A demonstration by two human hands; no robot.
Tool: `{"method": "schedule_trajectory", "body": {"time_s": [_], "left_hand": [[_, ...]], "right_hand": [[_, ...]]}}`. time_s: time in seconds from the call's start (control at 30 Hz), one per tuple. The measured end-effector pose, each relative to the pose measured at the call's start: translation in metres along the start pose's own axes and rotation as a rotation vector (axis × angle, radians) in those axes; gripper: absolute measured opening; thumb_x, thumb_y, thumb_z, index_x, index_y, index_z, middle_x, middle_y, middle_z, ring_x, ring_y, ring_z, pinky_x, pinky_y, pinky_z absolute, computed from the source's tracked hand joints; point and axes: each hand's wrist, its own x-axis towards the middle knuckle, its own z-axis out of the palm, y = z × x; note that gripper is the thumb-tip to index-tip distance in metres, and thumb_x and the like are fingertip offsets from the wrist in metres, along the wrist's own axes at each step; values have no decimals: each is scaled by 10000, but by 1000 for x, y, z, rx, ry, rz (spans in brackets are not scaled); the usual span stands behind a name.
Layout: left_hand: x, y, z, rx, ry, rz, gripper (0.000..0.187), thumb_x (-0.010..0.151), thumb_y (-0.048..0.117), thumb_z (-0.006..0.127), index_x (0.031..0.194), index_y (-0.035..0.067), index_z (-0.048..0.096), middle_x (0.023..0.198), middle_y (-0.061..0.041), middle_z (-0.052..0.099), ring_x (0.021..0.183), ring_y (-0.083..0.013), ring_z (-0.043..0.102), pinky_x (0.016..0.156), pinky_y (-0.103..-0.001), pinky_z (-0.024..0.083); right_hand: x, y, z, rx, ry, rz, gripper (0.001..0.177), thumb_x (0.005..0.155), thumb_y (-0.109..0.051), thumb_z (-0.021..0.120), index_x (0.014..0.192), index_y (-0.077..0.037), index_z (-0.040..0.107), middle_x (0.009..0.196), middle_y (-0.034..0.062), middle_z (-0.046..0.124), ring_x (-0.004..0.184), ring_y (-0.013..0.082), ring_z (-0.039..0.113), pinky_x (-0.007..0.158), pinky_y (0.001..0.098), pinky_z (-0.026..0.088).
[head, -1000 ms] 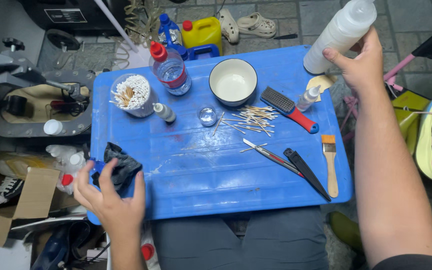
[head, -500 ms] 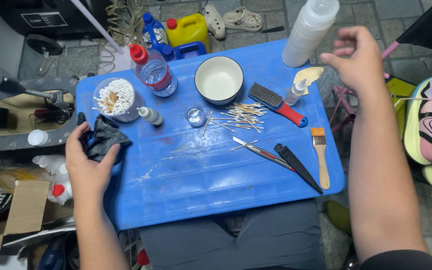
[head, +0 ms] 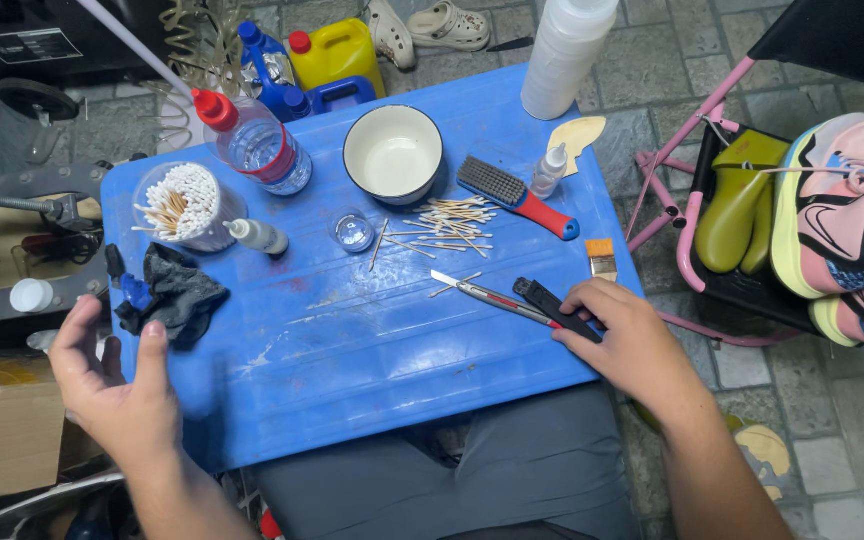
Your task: The person scrapes the sole of a sneaker with a black tool and wipes it with a cloth. They then pick up a pink and blue sneaker and use a utility knife to trim the rubber edge around the toe box. Finally, they use a wooden stick to apply a substance to the trimmed area.
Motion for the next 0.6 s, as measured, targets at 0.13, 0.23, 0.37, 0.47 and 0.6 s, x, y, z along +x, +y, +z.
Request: {"method": "schedule_trajectory", "body": {"time_s": [0.13,0.23,0.37,0.47,0.6], "left_hand": [[-1,16,3,34,8,35,448,1030,87,806,1392,16,552,1522,-106,553,1386,-192,542,1178,-365,465],[-6,28,7,68,39,94,398,1014,97,776,1339,13,561,1481,-110,552,1352,-195,546,1128,-342,461],[-19,32,22,78,61,183,304,1077,51,741,1331,-1,581,1379,-99,574,1263,-172,568,1072,-290,464],[-35,39,41,37,42,158,234,1053,34,728,1261,-5,627,1269,-94,621,1121,-151,608,977,-275,507],[-41,56,85,-65,-133,25,221,953,32,731,1162,-4,665,1074,-77,711,900,-128,662,794,-263,532]], "right_hand": [[-2,7,-3,28,103,-106,269,737,-91,825,958,-13,692,999,97,719,928,250,707,829,345,542],[0,12,-12,-9,232,-154,259,758,-81,828,976,-9,709,1068,104,731,1021,259,704,914,348,536],[11,2,-21,20,300,-167,233,801,-73,815,1001,-7,715,1096,106,726,1053,234,707,939,336,537],[29,-26,-14,49,245,-299,218,816,-74,805,1007,-17,716,1111,93,716,1045,230,713,924,330,547],[73,-71,14,-111,237,-575,202,804,-50,825,983,-39,731,1094,75,713,1007,278,680,874,372,535]]}}
